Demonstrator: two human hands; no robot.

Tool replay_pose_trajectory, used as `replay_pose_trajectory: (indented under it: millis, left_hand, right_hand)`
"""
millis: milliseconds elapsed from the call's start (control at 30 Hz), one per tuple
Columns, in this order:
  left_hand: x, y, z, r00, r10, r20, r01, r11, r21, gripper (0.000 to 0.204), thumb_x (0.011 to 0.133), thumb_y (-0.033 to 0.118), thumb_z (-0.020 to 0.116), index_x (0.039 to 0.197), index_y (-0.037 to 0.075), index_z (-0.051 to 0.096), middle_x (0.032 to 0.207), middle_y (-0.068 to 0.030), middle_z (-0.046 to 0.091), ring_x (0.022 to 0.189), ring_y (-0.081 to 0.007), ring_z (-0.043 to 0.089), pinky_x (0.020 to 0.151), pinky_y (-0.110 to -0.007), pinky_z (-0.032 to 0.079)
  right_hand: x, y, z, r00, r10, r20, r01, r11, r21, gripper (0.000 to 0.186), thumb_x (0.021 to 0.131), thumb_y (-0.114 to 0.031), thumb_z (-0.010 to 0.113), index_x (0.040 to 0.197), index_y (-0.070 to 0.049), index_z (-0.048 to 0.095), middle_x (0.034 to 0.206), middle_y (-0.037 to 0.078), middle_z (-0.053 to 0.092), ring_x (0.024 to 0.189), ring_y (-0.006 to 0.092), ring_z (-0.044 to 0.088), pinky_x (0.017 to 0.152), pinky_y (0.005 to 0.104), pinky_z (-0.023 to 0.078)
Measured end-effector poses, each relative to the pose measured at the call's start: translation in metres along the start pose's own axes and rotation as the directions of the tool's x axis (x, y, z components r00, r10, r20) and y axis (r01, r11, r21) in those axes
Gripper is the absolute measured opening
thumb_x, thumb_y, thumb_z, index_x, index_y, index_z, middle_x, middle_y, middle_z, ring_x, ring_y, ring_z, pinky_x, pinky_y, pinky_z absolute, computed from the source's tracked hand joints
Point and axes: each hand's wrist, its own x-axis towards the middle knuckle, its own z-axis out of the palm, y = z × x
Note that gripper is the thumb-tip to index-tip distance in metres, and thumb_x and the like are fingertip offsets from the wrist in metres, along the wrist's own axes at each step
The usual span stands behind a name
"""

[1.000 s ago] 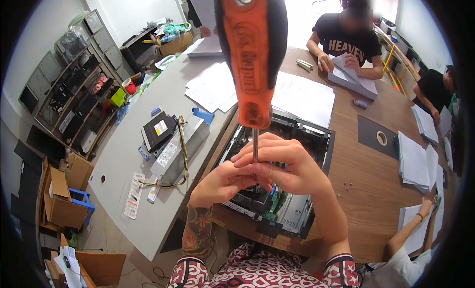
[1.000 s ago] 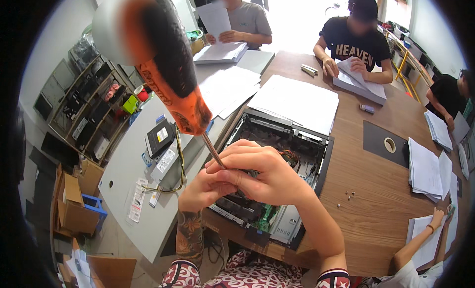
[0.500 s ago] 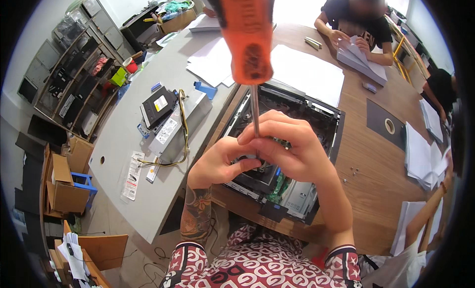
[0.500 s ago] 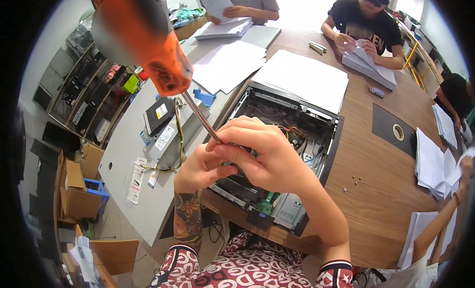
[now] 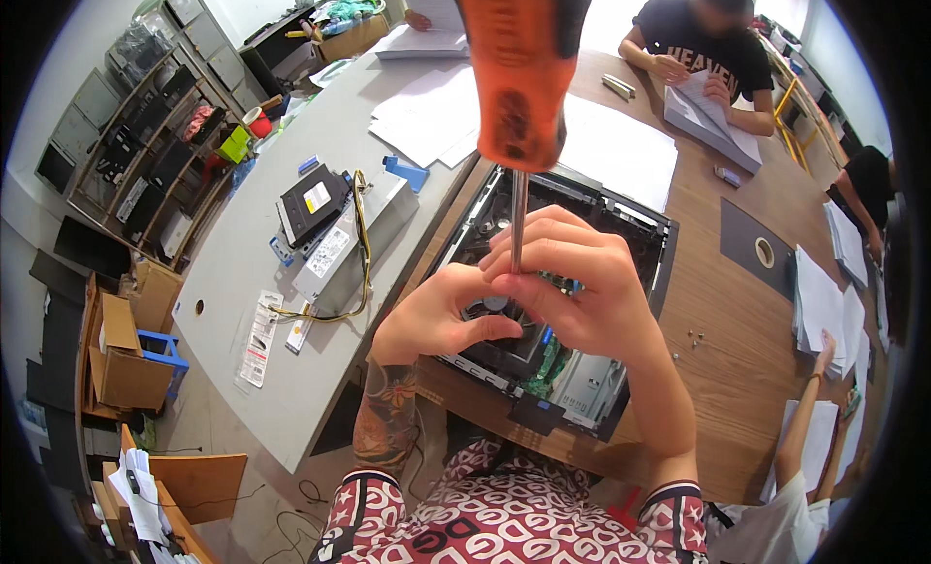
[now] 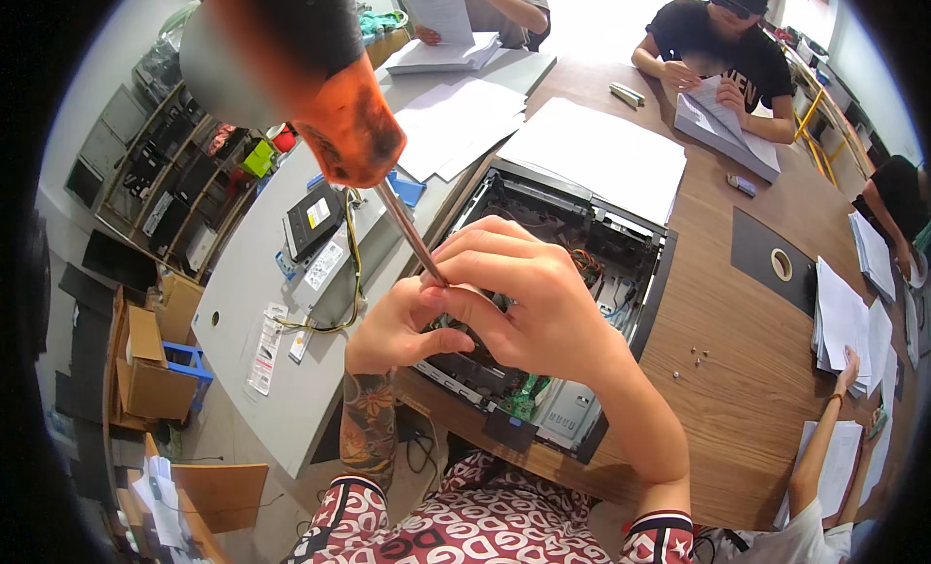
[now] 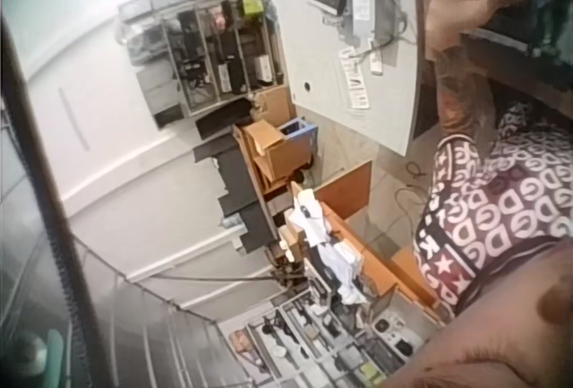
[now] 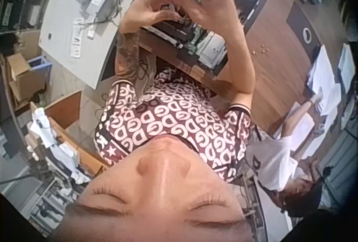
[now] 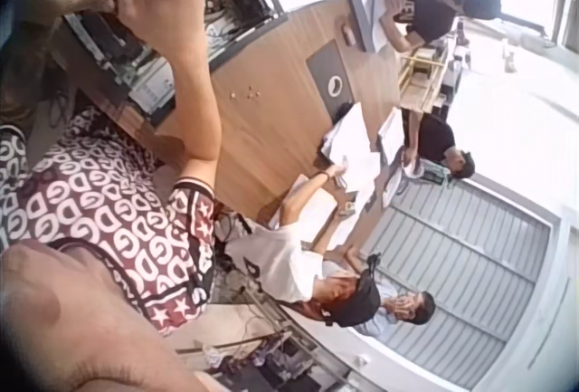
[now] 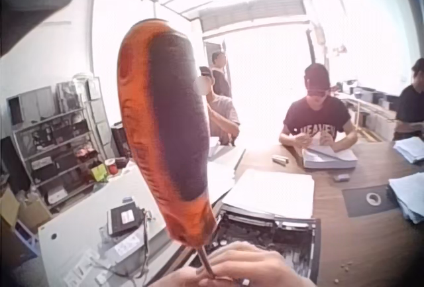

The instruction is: The person uses a screwdriver to tighten or loosen screws on the internal components of a computer case, specifically around the cooling fan area, and handles internal plastic shrouds and connectors.

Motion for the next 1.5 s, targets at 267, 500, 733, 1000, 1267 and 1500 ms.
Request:
replay_pose_trajectory:
  millis: [267,500,733,1000,1267,1500]
  left_hand:
    - [-0.007,-0.011,0.002,0.98,-0.175,-0.094,0.168,0.983,-0.073,0.027,0.075,0.0,0.08,0.099,-0.002,0.066,0.09,-0.0042,0.067,0.092,-0.0153,0.065,0.085,-0.031,0.053]
    - [0.0,-0.013,0.007,0.985,-0.11,-0.129,0.093,0.987,-0.13,0.044,0.074,0.005,0.082,0.115,0.0,0.065,0.098,-0.0055,0.07,0.089,-0.0093,0.063,0.078,-0.027,0.051]
    - [-0.008,-0.004,0.001,0.995,-0.084,-0.053,0.077,0.989,-0.123,0.035,0.077,-0.003,0.076,0.109,-0.004,0.064,0.098,-0.009,0.069,0.094,-0.0148,0.065,0.082,-0.029,0.053]
    - [-0.008,-0.02,0.005,0.969,-0.088,-0.229,0.027,0.966,-0.256,0.042,0.077,-0.003,0.076,0.117,-0.002,0.063,0.101,-0.0087,0.07,0.094,-0.0116,0.065,0.082,-0.027,0.053]
    - [-0.014,-0.012,0.002,0.992,-0.089,-0.088,0.075,0.985,-0.156,0.029,0.086,-0.007,0.062,0.115,-0.003,0.065,0.106,-0.0098,0.068,0.105,-0.0124,0.061,0.092,-0.028,0.048]
    - [-0.014,-0.032,0.002,0.976,-0.099,-0.195,0.041,0.959,-0.28,0.035,0.077,-0.003,0.076,0.111,-0.002,0.067,0.1,-0.0085,0.069,0.1,-0.0133,0.061,0.089,-0.03,0.05]
  right_hand:
    - [-0.001,-0.007,-0.004,0.985,0.123,0.119,-0.138,0.982,0.128,0.017,0.081,-0.005,0.071,0.097,0.0,0.07,0.087,0.01,0.069,0.087,0.0228,0.064,0.08,0.0327,0.05]
    - [-0.002,-0.006,-0.002,0.989,0.144,0.019,-0.143,0.989,-0.043,0.016,0.079,-0.003,0.073,0.095,-0.001,0.07,0.084,0.009,0.068,0.079,0.0229,0.064,0.073,0.0322,0.05]
    - [-0.003,-0.008,-0.008,0.957,0.235,0.17,-0.27,0.936,0.224,0.014,0.08,-0.002,0.072,0.094,0.0,0.072,0.088,0.01,0.07,0.077,0.0207,0.066,0.076,0.0307,0.05]
    - [-0.001,-0.003,0.0,0.983,0.175,0.046,-0.178,0.982,0.068,0.016,0.08,-0.005,0.073,0.095,-0.001,0.071,0.087,0.011,0.07,0.079,0.0217,0.066,0.072,0.0312,0.051]
    - [-0.005,0.001,-0.004,0.987,0.14,0.075,-0.146,0.986,0.075,0.018,0.081,-0.004,0.072,0.099,-0.001,0.072,0.089,0.01,0.071,0.08,0.0193,0.065,0.072,0.0295,0.05]
    - [0.001,-0.016,0.0,0.981,0.154,0.119,-0.155,0.988,0.002,0.017,0.081,-0.004,0.071,0.098,0.0,0.069,0.086,0.011,0.068,0.078,0.0256,0.064,0.071,0.0342,0.05]
